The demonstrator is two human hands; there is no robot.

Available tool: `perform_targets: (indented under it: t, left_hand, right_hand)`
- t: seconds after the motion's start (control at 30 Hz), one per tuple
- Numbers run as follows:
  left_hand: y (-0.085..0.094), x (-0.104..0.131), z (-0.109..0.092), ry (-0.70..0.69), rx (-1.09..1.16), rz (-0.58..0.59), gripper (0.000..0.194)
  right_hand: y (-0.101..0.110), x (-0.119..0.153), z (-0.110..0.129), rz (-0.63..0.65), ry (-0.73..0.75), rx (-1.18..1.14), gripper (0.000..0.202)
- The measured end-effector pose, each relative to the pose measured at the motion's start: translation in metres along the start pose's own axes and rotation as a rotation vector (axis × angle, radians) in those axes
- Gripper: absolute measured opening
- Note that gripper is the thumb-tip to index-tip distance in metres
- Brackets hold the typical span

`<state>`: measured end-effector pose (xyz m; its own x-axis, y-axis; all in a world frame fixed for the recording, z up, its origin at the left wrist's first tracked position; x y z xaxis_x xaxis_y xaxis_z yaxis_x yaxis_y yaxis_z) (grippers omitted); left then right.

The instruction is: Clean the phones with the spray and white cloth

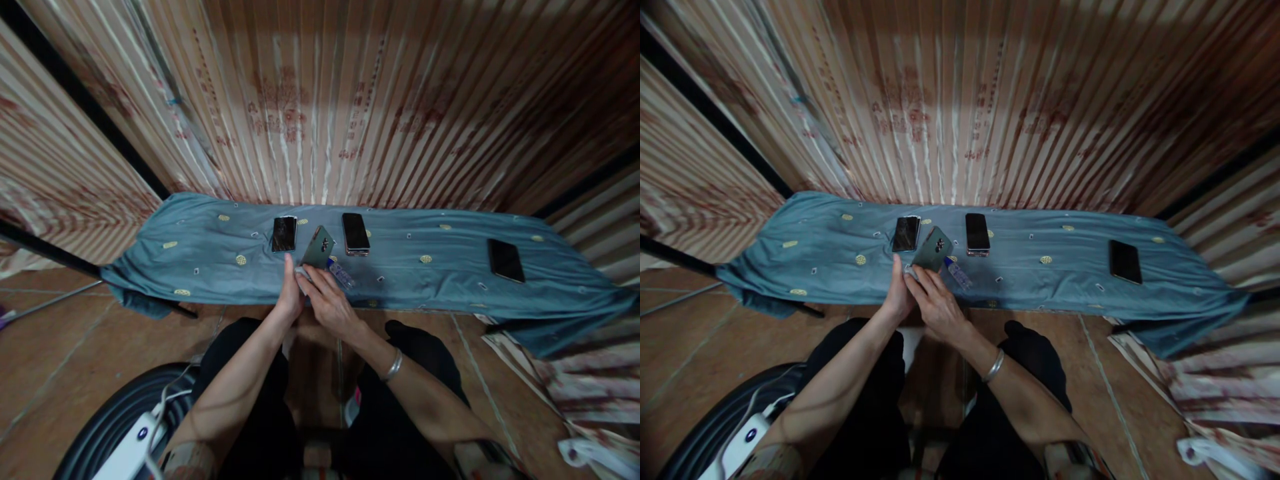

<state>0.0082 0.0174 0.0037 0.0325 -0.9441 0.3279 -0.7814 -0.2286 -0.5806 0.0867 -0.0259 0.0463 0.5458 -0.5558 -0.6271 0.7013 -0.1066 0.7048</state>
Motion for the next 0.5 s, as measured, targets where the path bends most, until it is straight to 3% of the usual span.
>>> perform_targets:
  t: [0.17,0.5]
  left_hand:
    - [0.004,0.001,0.005,-0.055,-0.020,-0.072,0.042]
    - [-0.001,0.006,0.015,-0.009,-0.220,-0.015,0.026]
  right_hand:
    - [0.010,-0.007,-0.016,-0.011,-0.057,0.051,0.047]
    - [0.028,-0.012,-0.064,-0.104,-0.140,0.149,0.047]
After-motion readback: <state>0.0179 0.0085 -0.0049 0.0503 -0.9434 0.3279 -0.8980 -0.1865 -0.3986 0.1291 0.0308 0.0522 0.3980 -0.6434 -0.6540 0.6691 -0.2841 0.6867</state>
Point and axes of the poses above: each hand's wrist, its own x-axis away from the middle knuckle, its own y-axis out of the back of the hand, z = x × y, the point moved 7 cm from there along -x, towards the middle knuckle, and after that the axes turned 7 degrees about -x, right-handed, at the moved point
